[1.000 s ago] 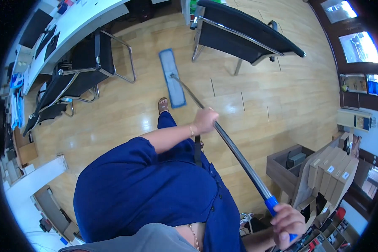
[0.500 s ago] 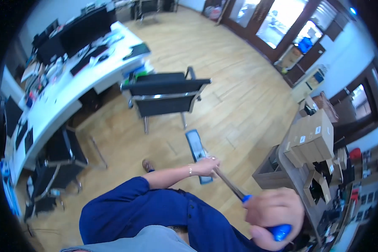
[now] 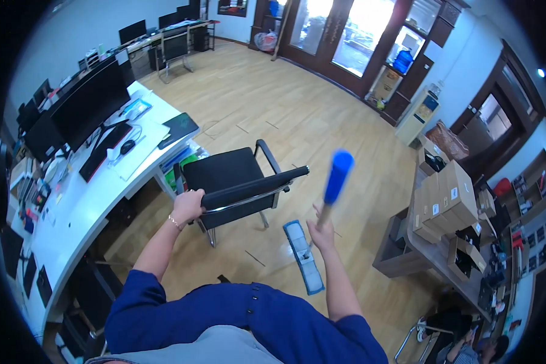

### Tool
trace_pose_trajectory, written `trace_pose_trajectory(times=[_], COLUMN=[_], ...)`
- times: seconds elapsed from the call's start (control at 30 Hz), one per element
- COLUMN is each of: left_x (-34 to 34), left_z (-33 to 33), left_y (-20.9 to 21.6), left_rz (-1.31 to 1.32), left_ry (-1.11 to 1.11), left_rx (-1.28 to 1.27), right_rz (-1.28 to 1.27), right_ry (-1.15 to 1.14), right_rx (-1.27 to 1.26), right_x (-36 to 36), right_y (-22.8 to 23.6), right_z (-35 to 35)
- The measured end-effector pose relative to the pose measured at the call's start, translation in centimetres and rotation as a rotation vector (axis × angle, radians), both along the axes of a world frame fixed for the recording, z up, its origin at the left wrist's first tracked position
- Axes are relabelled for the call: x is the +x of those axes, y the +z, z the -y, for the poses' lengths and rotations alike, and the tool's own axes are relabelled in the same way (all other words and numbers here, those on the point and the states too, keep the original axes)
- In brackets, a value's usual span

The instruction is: Mop the wooden floor in an office environment.

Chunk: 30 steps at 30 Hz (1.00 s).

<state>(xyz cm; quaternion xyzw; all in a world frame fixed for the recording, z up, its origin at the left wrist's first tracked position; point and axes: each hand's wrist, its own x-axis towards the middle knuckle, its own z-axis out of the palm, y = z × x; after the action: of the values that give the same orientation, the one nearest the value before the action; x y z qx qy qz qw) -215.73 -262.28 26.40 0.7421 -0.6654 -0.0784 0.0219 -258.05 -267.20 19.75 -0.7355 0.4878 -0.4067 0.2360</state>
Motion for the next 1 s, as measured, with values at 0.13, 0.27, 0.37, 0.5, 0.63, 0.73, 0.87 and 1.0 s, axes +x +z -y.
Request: trace_pose_trajectory(times=[0.13, 0.27, 0.37, 0.5, 0.63, 0.73, 0.87, 1.0], left_x=[2.4, 2.7, 4.0, 4.6, 4.3, 5.0, 7.5, 10.9], left_z=[-0.5, 0.6, -1.3, -6.2, -15.3, -22.2, -28.7, -33.3], left_y=[0.2, -0.1, -0.3, -1.7, -0.1, -0.6, 0.5, -0.2], left_rz=[-0.025, -0.036, -0.028, -0.089, -0.14, -0.145, -0.08, 0.038], left_ry=[0.052, -0.047, 0.012, 0.07, 0.216, 0.352, 0.564, 0.722], left_rx=[0.104, -0.086, 0.021, 0.114, 0.13, 0.111, 0.098, -0.076], right_rz=[-0.046, -0.037, 0.103, 0.156, -0.101, -0.204, -0.246, -0.319], right_ry=[-0.077, -0.024, 0.078, 0.347, 0.579, 0.65, 0.778, 0.88], right_rx=[0.074, 0.361, 0.537, 0.499, 0.455, 0.534, 0.588, 0.413], right_x=[5.2, 4.6, 9.8, 7.2, 6.1, 9.9, 17.9, 27.5], right_y=[-0.3, -2.4, 4.6, 0.7, -0.6, 0.9, 2.3, 1.8], right_z=[7.3, 14.4, 11.8, 12.0, 8.1, 3.9, -0.1, -1.1])
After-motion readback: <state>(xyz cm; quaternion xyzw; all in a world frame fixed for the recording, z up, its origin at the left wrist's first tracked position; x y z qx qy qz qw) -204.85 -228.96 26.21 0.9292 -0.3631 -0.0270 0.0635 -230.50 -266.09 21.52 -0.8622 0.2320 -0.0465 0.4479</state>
